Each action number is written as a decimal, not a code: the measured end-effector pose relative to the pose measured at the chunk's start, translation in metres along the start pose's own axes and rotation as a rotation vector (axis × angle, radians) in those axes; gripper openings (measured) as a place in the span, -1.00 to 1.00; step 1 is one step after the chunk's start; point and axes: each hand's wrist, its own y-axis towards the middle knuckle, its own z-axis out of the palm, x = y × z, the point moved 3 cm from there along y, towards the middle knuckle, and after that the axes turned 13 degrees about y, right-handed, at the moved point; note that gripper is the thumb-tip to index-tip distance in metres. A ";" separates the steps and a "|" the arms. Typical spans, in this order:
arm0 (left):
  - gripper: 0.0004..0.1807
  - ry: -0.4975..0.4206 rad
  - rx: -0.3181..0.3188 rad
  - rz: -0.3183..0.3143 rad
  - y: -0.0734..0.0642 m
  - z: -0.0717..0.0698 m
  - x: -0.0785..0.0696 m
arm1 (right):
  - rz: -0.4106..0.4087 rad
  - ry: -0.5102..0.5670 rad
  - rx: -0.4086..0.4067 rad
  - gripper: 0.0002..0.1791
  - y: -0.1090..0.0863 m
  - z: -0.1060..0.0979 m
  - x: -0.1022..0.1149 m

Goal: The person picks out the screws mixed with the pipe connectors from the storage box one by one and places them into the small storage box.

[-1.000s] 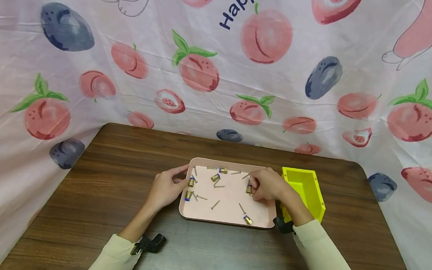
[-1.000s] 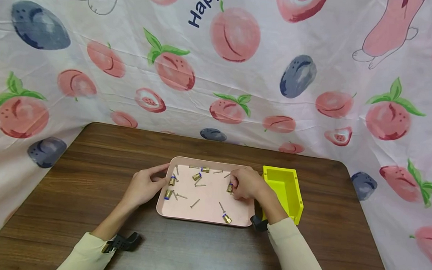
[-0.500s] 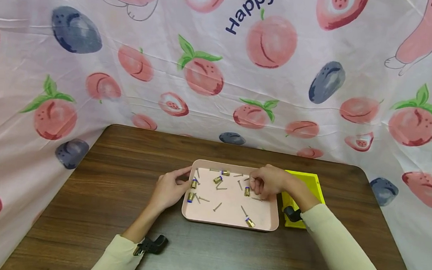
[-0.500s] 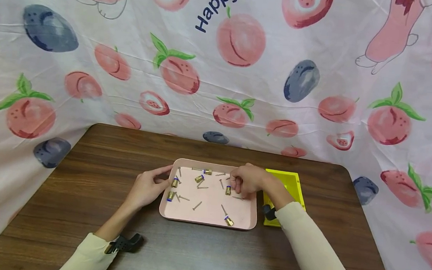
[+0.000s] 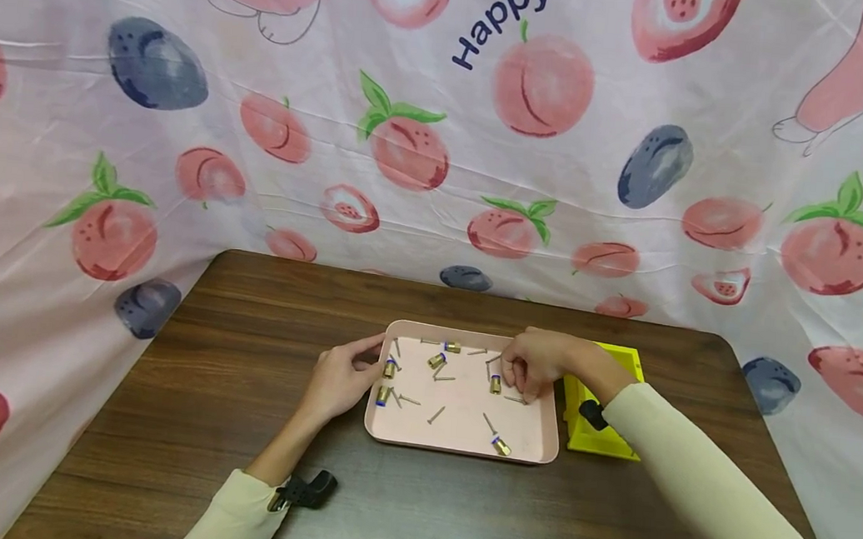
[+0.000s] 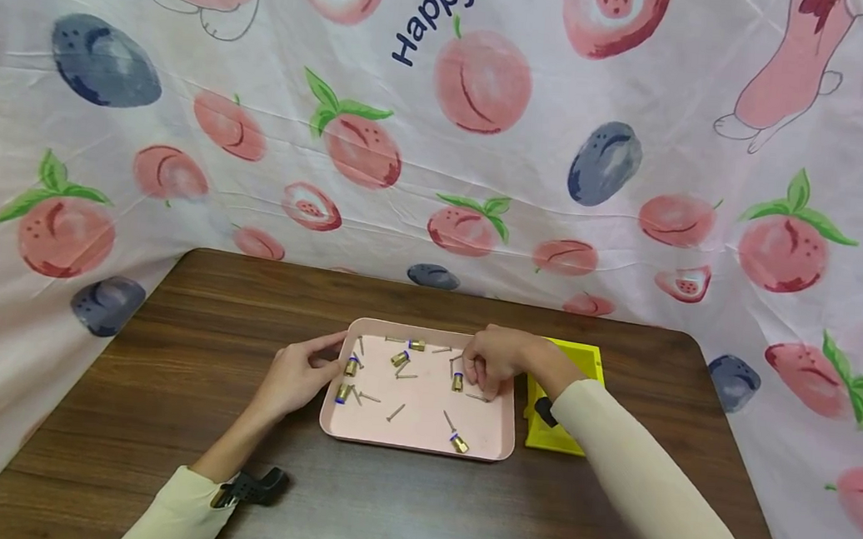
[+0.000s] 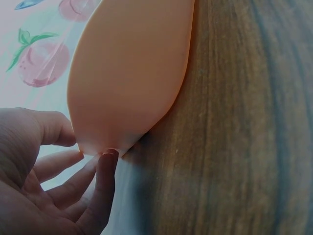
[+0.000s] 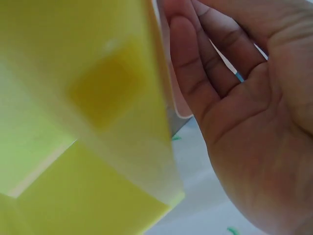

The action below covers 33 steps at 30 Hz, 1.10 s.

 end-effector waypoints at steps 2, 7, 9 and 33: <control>-0.52 -0.011 0.005 0.012 -0.001 -0.002 0.000 | 0.028 -0.013 0.000 -0.66 0.002 0.002 0.000; -0.50 -0.014 0.034 -0.017 0.001 0.005 0.009 | 0.081 -0.032 -0.001 -0.67 0.006 0.008 -0.002; -0.49 0.005 0.042 -0.042 0.005 0.013 0.021 | 0.094 -0.036 -0.009 -0.66 0.007 0.009 -0.003; -0.52 -0.002 0.047 -0.028 -0.008 -0.017 -0.023 | 0.099 -0.109 -0.051 -0.63 0.007 0.016 -0.002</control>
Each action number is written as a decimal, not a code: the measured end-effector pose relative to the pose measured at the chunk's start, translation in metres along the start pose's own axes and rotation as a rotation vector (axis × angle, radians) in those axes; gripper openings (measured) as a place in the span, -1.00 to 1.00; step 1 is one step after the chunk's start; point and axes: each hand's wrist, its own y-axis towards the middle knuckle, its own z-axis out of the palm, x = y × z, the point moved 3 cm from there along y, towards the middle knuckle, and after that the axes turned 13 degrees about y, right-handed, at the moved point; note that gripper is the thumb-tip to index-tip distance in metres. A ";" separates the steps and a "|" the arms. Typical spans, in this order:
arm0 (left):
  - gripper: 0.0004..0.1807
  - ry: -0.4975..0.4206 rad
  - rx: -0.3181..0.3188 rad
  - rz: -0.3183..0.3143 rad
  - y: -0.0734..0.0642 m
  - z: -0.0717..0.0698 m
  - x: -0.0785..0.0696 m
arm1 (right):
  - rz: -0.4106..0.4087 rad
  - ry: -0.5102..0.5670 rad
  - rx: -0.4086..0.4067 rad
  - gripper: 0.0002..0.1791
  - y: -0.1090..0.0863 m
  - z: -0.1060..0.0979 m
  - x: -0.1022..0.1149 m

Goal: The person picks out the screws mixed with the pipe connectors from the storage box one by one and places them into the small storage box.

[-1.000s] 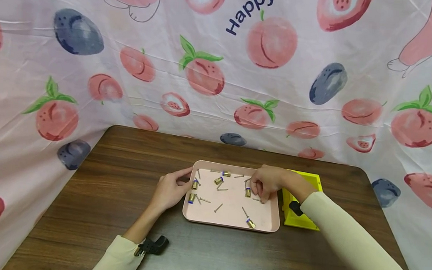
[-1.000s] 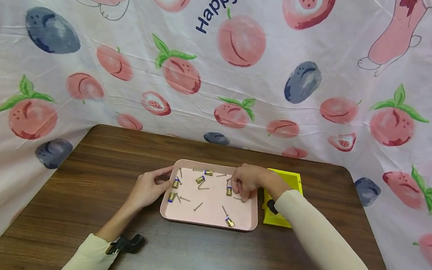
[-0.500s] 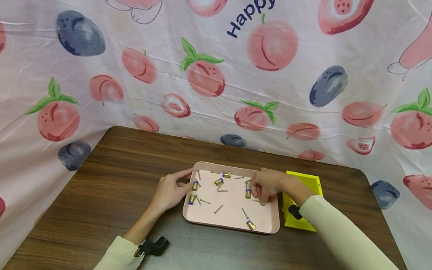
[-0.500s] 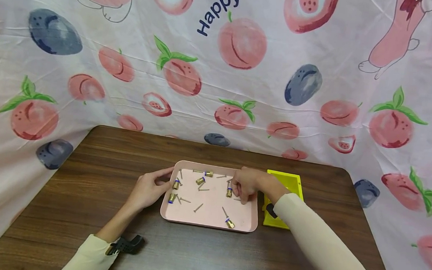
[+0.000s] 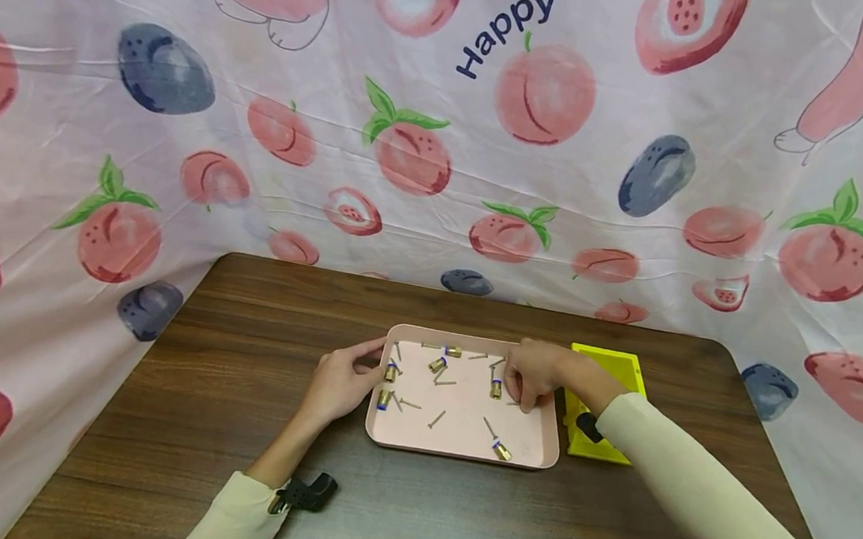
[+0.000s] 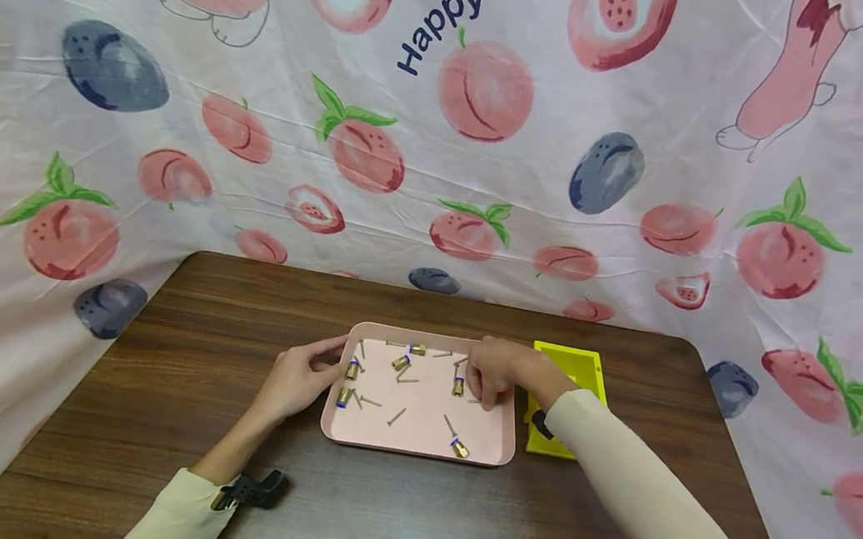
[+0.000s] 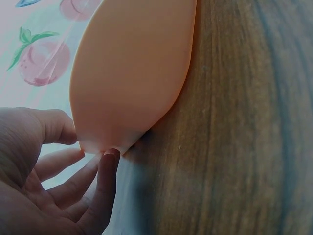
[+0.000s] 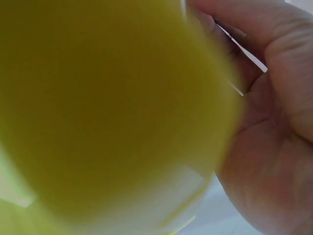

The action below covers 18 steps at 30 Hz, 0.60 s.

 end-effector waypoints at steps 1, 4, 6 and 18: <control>-0.52 0.004 0.011 -0.022 -0.001 -0.002 -0.005 | -0.007 -0.010 -0.005 -0.64 0.000 0.000 0.000; -0.51 0.019 0.032 -0.064 -0.004 -0.007 -0.014 | -0.019 -0.012 -0.016 -0.66 0.000 0.000 0.000; -0.52 0.015 0.016 -0.036 -0.002 -0.004 -0.007 | -0.046 -0.004 -0.024 -0.68 0.000 0.000 0.000; -0.51 0.003 0.006 -0.026 -0.004 -0.005 -0.010 | -0.260 0.131 -0.053 -0.77 -0.002 -0.005 0.004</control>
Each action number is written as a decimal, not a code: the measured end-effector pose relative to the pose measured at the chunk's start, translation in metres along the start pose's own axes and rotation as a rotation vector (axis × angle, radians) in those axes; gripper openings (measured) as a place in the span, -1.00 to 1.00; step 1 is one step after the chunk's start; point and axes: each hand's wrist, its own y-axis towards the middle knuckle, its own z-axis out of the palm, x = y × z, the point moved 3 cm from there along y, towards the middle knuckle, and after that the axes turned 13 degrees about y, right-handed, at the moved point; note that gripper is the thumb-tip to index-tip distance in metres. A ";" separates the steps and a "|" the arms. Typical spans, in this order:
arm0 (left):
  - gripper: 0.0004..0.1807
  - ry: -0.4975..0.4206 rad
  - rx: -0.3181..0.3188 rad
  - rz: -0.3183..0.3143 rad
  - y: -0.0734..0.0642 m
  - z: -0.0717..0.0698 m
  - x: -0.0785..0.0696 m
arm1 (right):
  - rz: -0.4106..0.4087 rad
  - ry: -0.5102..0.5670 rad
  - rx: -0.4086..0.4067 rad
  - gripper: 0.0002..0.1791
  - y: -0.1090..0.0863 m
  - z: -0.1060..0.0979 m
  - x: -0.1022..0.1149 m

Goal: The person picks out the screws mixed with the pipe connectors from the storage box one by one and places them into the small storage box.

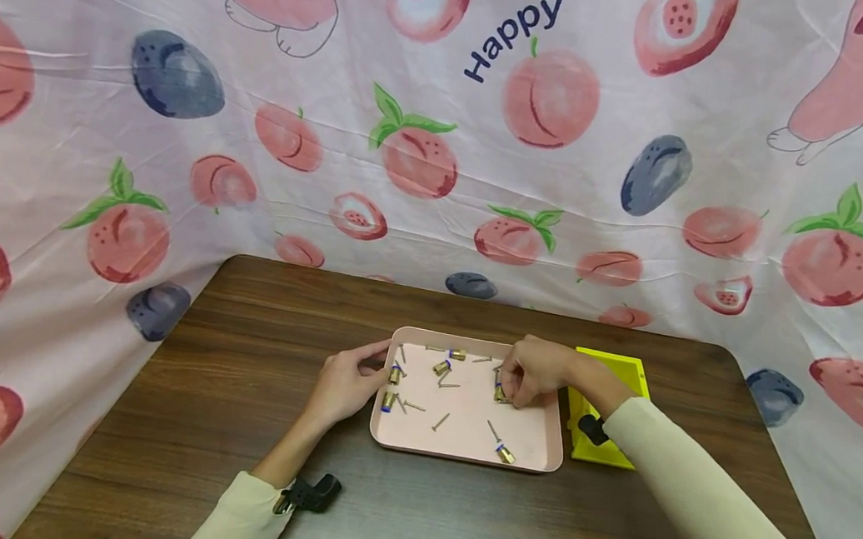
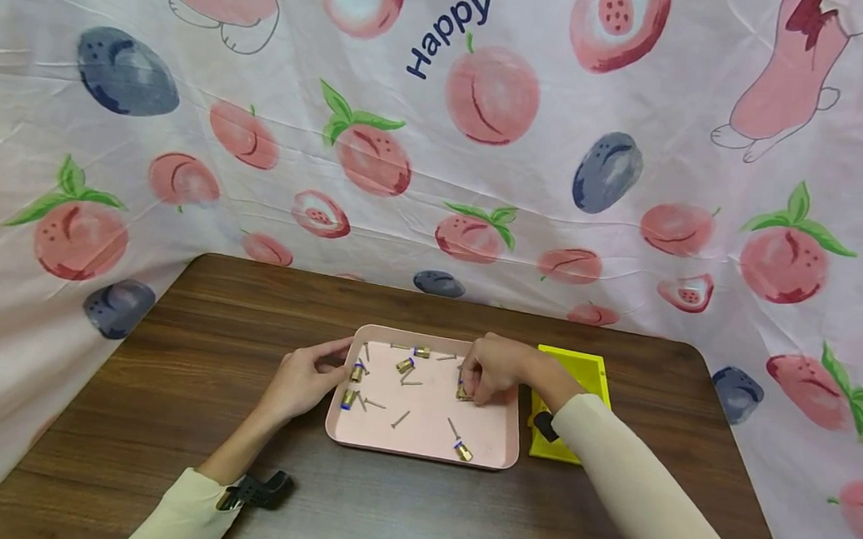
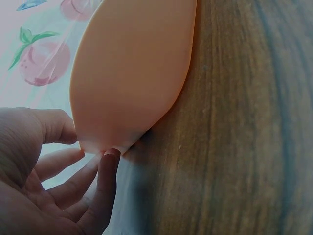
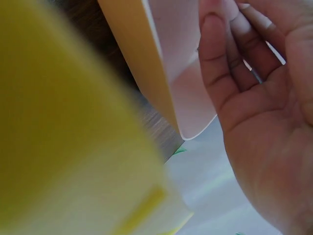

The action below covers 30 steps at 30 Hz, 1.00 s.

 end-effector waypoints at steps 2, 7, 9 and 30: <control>-0.51 0.010 0.014 -0.025 0.000 0.000 -0.002 | -0.026 0.015 0.001 -0.78 0.000 0.000 -0.001; -0.51 0.023 0.011 -0.032 0.000 0.000 -0.003 | -0.108 0.035 -0.019 -0.80 0.000 -0.002 -0.001; -0.51 0.031 -0.003 -0.021 0.001 -0.001 -0.003 | -0.148 0.028 -0.041 -0.80 0.001 -0.003 0.001; -0.47 0.027 -0.008 0.005 0.025 0.039 0.065 | -0.275 0.109 -0.274 -0.88 -0.013 -0.016 0.012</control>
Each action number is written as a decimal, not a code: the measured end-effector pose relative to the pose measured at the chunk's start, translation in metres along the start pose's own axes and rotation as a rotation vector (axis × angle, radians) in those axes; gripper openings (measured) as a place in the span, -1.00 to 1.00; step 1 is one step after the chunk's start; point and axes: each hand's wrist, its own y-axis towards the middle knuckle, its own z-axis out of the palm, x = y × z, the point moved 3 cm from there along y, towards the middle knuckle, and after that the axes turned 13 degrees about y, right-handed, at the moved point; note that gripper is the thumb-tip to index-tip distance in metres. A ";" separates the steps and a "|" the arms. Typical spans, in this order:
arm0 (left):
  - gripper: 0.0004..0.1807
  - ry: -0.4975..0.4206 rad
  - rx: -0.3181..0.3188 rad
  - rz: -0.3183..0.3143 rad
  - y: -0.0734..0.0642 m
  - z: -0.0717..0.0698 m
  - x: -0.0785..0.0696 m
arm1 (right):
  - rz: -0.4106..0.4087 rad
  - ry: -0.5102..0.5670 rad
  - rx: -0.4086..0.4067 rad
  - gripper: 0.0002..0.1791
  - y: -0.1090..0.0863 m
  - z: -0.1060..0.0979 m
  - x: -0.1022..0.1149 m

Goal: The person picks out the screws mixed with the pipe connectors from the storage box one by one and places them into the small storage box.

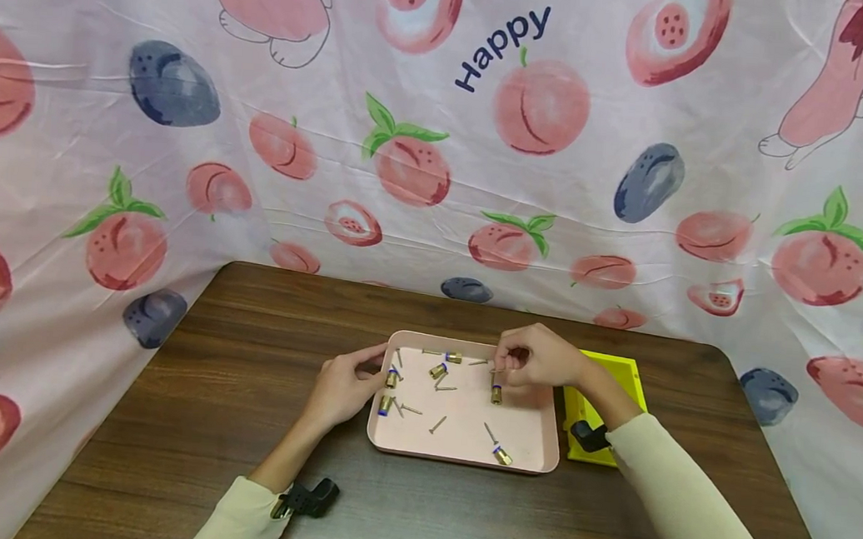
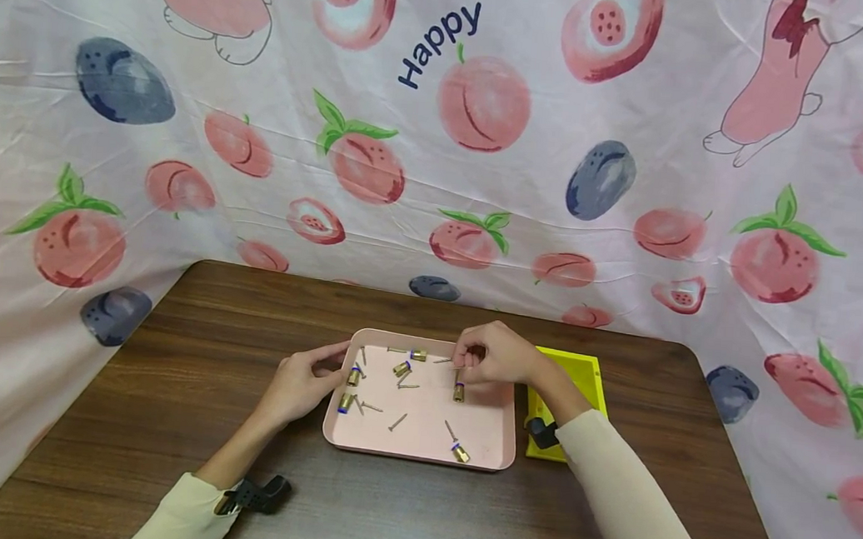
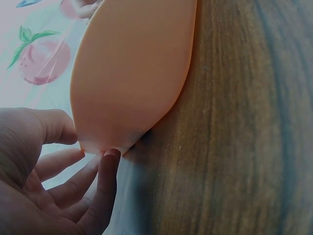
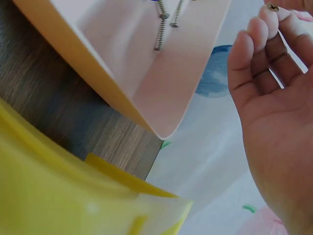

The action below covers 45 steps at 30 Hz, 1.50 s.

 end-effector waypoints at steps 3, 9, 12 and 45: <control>-0.47 -0.009 0.000 -0.002 0.000 0.001 0.002 | -0.007 0.017 -0.036 -0.88 -0.003 -0.002 0.002; -0.49 -0.014 -0.010 0.017 -0.009 -0.016 -0.023 | -0.011 0.038 -0.114 -0.87 -0.011 -0.003 0.005; -0.50 -0.022 -0.013 0.008 -0.013 -0.025 -0.038 | -0.016 0.035 -0.155 -0.84 -0.015 -0.002 0.005; -0.51 -0.065 -0.004 0.018 -0.017 -0.034 -0.052 | -0.005 -0.022 -0.324 -0.81 -0.082 -0.034 -0.011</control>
